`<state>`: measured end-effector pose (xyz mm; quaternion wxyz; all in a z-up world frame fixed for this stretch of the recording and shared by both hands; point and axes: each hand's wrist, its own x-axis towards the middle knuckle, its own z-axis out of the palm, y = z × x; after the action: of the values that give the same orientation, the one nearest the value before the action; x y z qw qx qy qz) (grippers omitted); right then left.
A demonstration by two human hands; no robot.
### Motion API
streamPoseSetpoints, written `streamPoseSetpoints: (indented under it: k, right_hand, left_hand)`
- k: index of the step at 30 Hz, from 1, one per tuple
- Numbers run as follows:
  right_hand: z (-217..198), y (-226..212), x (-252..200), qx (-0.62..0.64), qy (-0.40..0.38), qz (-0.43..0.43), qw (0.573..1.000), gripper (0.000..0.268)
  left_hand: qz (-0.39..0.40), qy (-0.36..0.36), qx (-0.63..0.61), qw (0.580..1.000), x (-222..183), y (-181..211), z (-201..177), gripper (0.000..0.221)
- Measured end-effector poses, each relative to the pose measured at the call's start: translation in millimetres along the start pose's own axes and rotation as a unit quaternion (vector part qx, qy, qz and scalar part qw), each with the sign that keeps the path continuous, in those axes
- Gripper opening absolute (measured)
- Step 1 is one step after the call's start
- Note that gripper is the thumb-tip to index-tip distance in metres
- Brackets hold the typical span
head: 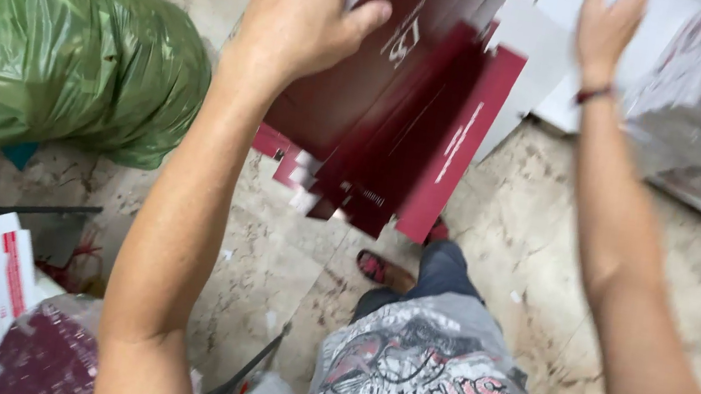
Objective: The person applies plastic wrap to a table, cuts the wrap with shears, and then organizes several flat-packed cardboard boxes on the table.
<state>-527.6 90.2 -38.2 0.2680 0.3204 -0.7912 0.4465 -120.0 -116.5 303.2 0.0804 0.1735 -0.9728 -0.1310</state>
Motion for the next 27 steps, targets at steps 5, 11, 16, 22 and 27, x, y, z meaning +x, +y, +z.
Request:
streamPoseSetpoints:
  k: [5,11,16,22,27]
  right_hand:
    - [-25.5,-331.1,-116.7,0.41,-0.073,0.171,0.893,0.064]
    - [-120.3,-297.1,-190.9,0.51,-0.45,-0.433,0.592,0.031]
    - [-82.6,-162.2,-14.9,0.344,-0.446,-0.051,0.825,0.02]
    - [17.6,-146.4,140.9,0.384,-0.45,-0.198,0.782,0.101]
    - [10.4,-213.1,170.3,0.323,-0.654,-0.184,0.658,0.075]
  left_hand:
    - [-0.081,-0.055,-0.007,0.995,-6.8,5.6,-12.6,0.048]
    - [-0.13,-0.084,0.003,0.988,-10.8,2.5,-26.4,0.05]
    - [-0.169,-0.095,0.013,0.981,-9.7,16.4,-34.2,0.048]
    - [-0.251,-0.139,0.045,0.957,-5.5,50.3,-41.3,0.063]
    - [-0.335,-0.106,0.019,0.936,-5.7,79.0,-30.9,0.052]
